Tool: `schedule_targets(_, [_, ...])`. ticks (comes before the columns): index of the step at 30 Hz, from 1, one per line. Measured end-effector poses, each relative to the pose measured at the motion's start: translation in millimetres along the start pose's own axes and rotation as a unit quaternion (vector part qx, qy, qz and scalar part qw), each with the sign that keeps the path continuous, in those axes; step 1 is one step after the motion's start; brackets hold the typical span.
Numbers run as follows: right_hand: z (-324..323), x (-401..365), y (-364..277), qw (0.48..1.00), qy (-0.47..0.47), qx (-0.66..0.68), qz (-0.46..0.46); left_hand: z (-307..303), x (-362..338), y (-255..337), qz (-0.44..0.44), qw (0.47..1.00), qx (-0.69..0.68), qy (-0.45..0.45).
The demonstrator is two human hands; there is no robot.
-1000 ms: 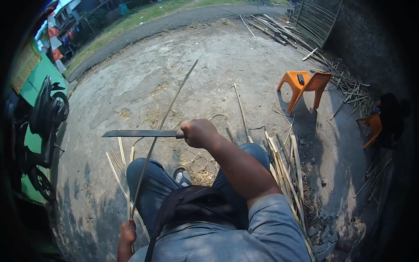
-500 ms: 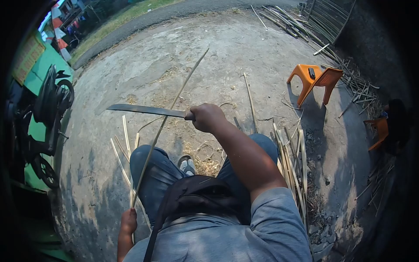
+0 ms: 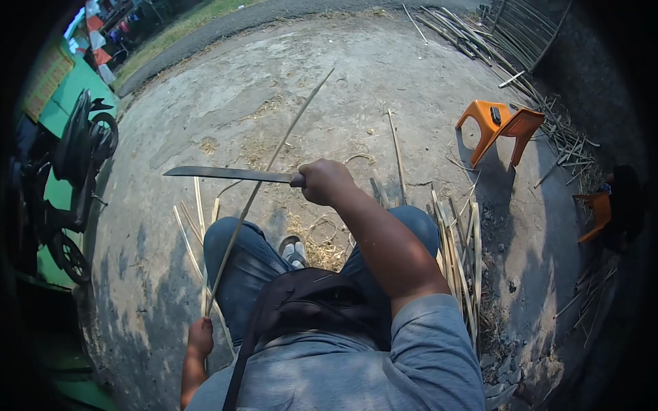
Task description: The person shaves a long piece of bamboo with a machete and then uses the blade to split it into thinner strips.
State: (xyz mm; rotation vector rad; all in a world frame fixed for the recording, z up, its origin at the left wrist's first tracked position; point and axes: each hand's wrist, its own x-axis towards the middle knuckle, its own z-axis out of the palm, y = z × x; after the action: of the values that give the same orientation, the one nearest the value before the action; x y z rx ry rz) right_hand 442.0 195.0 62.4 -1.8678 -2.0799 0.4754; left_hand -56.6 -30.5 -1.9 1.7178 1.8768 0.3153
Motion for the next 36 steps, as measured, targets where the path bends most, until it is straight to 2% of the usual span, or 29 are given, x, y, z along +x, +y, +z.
schedule_targets(3, [1, -8, -1, 0.997, 0.042, 0.022, -0.053, -4, -2, -1, 0.011, 1.0, -0.003, -0.009])
schedule_targets(6, [1, -14, -1, 0.997, 0.023, 0.009, -0.075, -1, -3, -1, 0.013, 1.0, -0.014, -0.015])
schedule_targets(9, [2, -8, 3, 0.998, 0.024, -0.03, -0.049, 1, 1, 1, 0.013, 0.999, -0.032, -0.023])
schedule_targets(12, [-3, -3, 6, 1.0, 0.006, 0.0, -0.005, -3, 3, -1, -0.001, 0.998, -0.048, -0.041])
schedule_targets(20, [-11, -16, -18, 0.999, -0.025, -0.019, -0.019, -2, -3, 1, -0.028, 0.999, -0.016, -0.033])
schedule_targets(22, [-15, -17, -23, 0.998, -0.043, -0.034, -0.006, -1, -1, 4, -0.008, 0.999, -0.022, -0.028])
schedule_targets(28, [3, -3, -4, 1.0, -0.003, -0.013, -0.024, -2, 2, 6, -0.027, 0.998, -0.042, -0.048])
schedule_targets(36, [-1, -2, -7, 0.999, -0.024, -0.031, -0.007, -1, 0, 4, -0.024, 0.999, -0.003, -0.023])
